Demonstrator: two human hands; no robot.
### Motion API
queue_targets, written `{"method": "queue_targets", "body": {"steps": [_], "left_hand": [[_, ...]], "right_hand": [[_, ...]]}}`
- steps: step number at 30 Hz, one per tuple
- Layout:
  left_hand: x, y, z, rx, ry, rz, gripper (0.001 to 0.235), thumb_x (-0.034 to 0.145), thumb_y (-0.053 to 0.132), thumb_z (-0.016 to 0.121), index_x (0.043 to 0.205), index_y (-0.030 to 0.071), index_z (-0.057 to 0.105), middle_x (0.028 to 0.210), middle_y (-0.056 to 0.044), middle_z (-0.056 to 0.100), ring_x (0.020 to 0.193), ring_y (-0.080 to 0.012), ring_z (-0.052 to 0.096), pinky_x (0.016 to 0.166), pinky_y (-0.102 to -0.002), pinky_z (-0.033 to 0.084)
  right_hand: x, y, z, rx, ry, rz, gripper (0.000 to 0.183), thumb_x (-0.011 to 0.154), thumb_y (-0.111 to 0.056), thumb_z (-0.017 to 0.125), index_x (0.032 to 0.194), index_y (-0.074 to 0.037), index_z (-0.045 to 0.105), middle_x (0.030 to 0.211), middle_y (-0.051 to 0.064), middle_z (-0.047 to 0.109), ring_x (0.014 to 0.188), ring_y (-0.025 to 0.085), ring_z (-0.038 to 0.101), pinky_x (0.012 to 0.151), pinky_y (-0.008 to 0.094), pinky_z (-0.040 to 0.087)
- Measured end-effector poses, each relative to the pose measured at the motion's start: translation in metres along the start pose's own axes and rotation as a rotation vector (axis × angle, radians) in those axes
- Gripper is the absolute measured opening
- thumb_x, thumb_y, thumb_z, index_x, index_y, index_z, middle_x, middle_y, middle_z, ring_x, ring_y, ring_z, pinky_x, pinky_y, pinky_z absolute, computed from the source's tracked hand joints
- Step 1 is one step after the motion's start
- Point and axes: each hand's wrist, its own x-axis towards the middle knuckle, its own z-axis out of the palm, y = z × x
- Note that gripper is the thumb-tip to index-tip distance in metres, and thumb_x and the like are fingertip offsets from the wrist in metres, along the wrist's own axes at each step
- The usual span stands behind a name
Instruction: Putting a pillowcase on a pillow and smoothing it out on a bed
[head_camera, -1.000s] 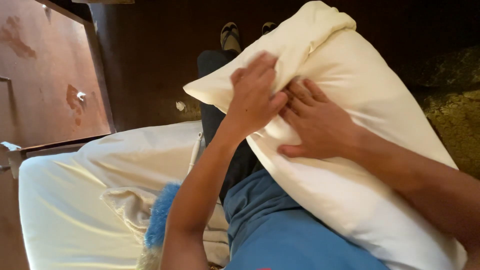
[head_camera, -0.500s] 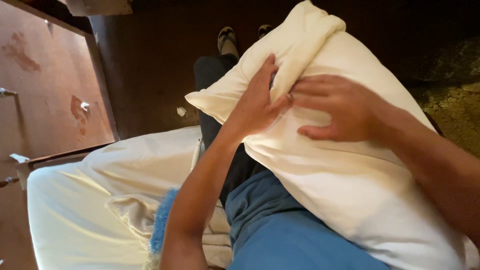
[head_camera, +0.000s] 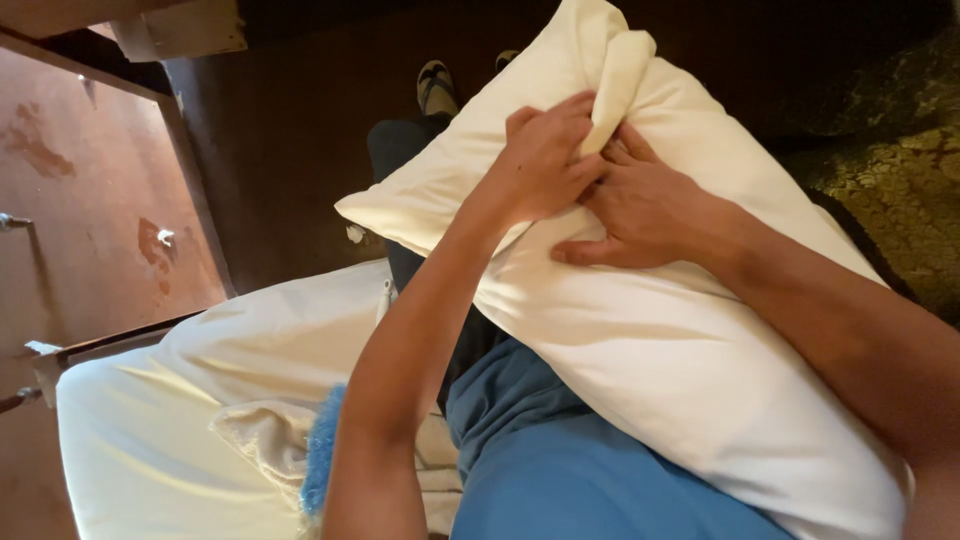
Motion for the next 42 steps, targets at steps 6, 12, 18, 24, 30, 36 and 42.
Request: {"method": "queue_targets", "body": {"steps": [6,12,18,24,30,36,42], "left_hand": [[-0.006,0.000,-0.004,-0.205,-0.026,-0.083,0.032,0.089,0.020,0.048,0.113,0.013,0.067,0.124,-0.004,0.071,0.127,-0.0228,0.054,0.097,-0.041,0.040],[0.002,0.018,-0.027,-0.371,-0.070,-0.391,0.045,0.093,0.030,0.050,0.130,0.004,0.046,0.148,-0.012,0.040,0.146,-0.0290,0.029,0.110,-0.039,0.035],[0.046,-0.005,-0.006,-0.148,-0.169,-0.458,0.045,0.089,0.033,0.051,0.128,0.011,0.044,0.136,-0.013,0.056,0.136,-0.0321,0.032,0.098,-0.053,0.038],[0.075,-0.040,0.032,0.040,-0.121,-0.158,0.018,0.088,0.022,0.052,0.103,0.012,0.053,0.117,-0.018,0.057,0.122,-0.0311,0.044,0.093,-0.049,0.032],[0.060,-0.034,0.036,-0.012,-0.188,-0.006,0.004,0.089,0.015,0.040,0.085,0.016,0.040,0.086,-0.002,0.054,0.087,-0.0237,0.056,0.082,-0.043,0.028],[0.072,-0.043,0.029,-0.175,-0.078,-0.209,0.026,0.090,0.033,0.046,0.102,0.010,0.052,0.103,-0.012,0.065,0.103,-0.0330,0.056,0.090,-0.045,0.038],[0.102,-0.047,0.028,-0.086,-0.294,-0.472,0.080,0.092,0.045,0.051,0.156,0.004,0.027,0.156,-0.023,0.035,0.145,-0.0411,0.027,0.110,-0.048,0.036]], "right_hand": [[-0.004,0.017,-0.012,0.193,0.062,-0.154,0.071,0.087,-0.058,0.062,0.134,-0.004,0.064,0.135,0.018,0.064,0.140,0.040,0.042,0.126,0.052,0.013],[-0.028,0.054,-0.022,0.247,0.358,-0.158,0.064,0.084,-0.034,0.080,0.135,0.002,0.066,0.144,0.025,0.063,0.133,0.039,0.059,0.119,0.046,0.039],[-0.021,0.044,-0.001,0.080,0.129,-0.009,0.093,0.095,-0.061,0.051,0.163,-0.002,0.025,0.164,0.032,0.027,0.149,0.056,0.023,0.119,0.059,0.018],[-0.012,0.039,0.007,0.135,0.035,0.021,0.092,0.096,-0.068,0.043,0.158,-0.002,0.029,0.162,0.028,0.030,0.152,0.047,0.017,0.119,0.064,0.011],[-0.009,0.056,0.006,0.309,0.071,-0.032,0.073,0.090,-0.060,0.060,0.133,-0.001,0.062,0.134,0.021,0.065,0.135,0.040,0.047,0.124,0.052,0.015],[-0.029,0.105,0.015,0.584,0.409,0.288,0.059,0.089,-0.031,0.078,0.138,0.000,0.064,0.143,0.017,0.063,0.130,0.026,0.057,0.113,0.035,0.039],[-0.017,0.102,0.015,0.638,0.058,0.459,0.088,0.091,-0.050,0.060,0.163,-0.011,0.026,0.168,0.010,0.032,0.149,0.030,0.035,0.120,0.038,0.023]]}}
